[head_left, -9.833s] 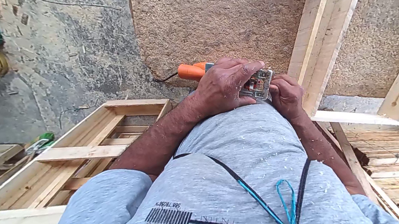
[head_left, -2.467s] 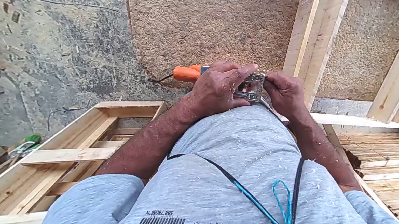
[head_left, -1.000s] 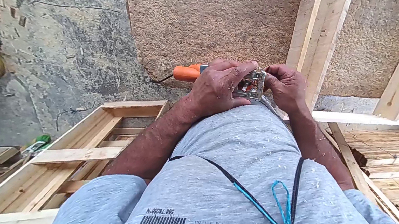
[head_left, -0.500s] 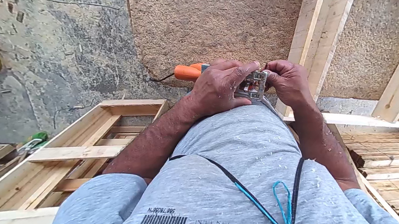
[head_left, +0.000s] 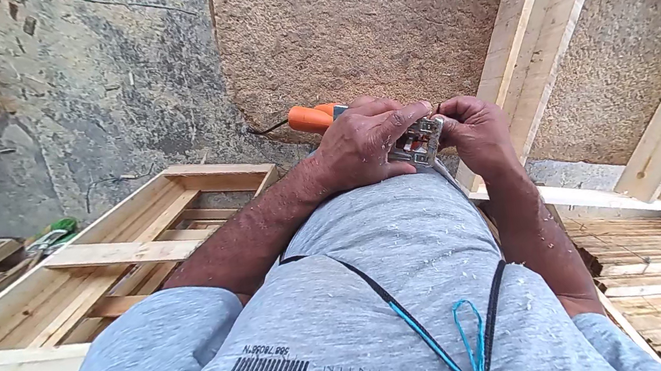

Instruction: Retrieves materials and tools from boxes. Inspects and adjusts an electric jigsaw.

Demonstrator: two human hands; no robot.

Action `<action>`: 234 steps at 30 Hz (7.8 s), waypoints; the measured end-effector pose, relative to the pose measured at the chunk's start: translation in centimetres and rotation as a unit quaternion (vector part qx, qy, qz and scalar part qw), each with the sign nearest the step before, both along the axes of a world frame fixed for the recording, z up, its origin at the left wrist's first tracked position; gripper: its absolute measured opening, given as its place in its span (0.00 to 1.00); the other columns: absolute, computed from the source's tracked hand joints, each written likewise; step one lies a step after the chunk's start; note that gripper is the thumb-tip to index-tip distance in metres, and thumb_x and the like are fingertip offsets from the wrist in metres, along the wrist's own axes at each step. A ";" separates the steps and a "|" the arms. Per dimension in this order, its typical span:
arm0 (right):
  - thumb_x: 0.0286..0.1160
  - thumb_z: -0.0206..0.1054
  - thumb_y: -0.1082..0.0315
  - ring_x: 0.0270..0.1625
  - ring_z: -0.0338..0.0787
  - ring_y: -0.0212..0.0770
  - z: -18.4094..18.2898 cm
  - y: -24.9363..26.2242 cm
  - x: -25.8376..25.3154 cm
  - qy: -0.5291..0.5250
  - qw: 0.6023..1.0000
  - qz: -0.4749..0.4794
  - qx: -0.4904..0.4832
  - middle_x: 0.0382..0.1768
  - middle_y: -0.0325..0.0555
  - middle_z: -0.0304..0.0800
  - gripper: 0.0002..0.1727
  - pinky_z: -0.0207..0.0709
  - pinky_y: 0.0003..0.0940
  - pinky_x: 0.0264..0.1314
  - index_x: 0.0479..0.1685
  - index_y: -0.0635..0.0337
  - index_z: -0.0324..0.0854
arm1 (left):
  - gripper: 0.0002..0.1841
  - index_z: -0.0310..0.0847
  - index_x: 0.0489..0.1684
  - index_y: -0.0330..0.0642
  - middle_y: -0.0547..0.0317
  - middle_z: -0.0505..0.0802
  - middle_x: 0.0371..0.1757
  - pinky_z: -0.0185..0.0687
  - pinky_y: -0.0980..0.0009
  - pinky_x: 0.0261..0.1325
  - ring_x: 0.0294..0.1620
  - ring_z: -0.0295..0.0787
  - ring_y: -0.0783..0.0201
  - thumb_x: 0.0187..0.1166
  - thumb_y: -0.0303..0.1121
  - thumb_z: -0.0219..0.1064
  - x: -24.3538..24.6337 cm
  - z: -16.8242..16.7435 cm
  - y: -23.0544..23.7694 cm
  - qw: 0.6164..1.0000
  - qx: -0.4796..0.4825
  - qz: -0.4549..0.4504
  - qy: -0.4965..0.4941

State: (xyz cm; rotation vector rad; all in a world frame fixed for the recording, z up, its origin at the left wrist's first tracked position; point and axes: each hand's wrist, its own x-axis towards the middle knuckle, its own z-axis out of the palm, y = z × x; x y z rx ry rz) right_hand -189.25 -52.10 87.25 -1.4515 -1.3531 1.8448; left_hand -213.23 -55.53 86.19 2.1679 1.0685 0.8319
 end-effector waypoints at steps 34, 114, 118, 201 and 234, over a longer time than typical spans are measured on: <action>0.87 0.51 0.60 0.19 0.71 0.22 -6.4 -2.9 -2.6 -0.084 0.966 -0.126 0.210 0.18 0.31 0.72 0.19 0.66 0.21 0.23 0.21 0.51 0.72 | 0.34 0.84 0.69 0.38 0.48 0.94 0.62 0.81 0.55 0.63 0.57 0.90 0.52 0.70 0.53 0.78 0.6 -0.4 -0.7 0.999 0.029 -0.004 -0.017; 0.93 0.39 0.42 0.39 0.92 0.55 -7.7 -4.6 0.8 -0.225 0.869 0.141 0.418 0.28 0.54 0.87 0.35 0.84 0.50 0.45 0.31 0.60 0.80 | 0.41 0.78 0.75 0.35 0.47 0.95 0.59 0.81 0.53 0.65 0.57 0.91 0.52 0.65 0.56 0.80 -0.2 -0.2 -0.2 1.000 0.021 0.000 0.016; 0.88 0.45 0.36 0.49 0.92 0.48 -4.4 -2.6 2.3 -0.228 0.892 0.253 0.298 0.41 0.49 0.92 0.35 0.84 0.50 0.55 0.50 0.58 0.86 | 0.42 0.78 0.75 0.34 0.48 0.94 0.62 0.80 0.54 0.67 0.59 0.90 0.54 0.66 0.55 0.81 -0.1 -0.2 0.1 1.000 0.019 0.000 0.008; 0.63 0.76 0.81 0.31 0.90 0.33 -1.0 -4.3 -1.0 0.076 0.983 -0.169 0.004 0.30 0.42 0.92 0.08 0.89 0.33 0.39 0.36 0.61 0.86 | 0.41 0.79 0.76 0.40 0.52 0.95 0.54 0.80 0.55 0.65 0.55 0.90 0.56 0.64 0.55 0.81 0.3 0.2 0.5 1.000 0.001 0.002 0.018; 0.82 0.69 0.55 0.69 0.87 0.54 -3.7 1.1 3.5 -0.196 0.685 0.234 0.661 0.67 0.56 0.89 0.20 0.75 0.50 0.75 0.61 0.60 0.88 | 0.40 0.80 0.75 0.39 0.53 0.97 0.50 0.80 0.54 0.66 0.54 0.91 0.56 0.65 0.54 0.81 -0.1 -0.1 0.0 0.999 0.011 -0.030 0.006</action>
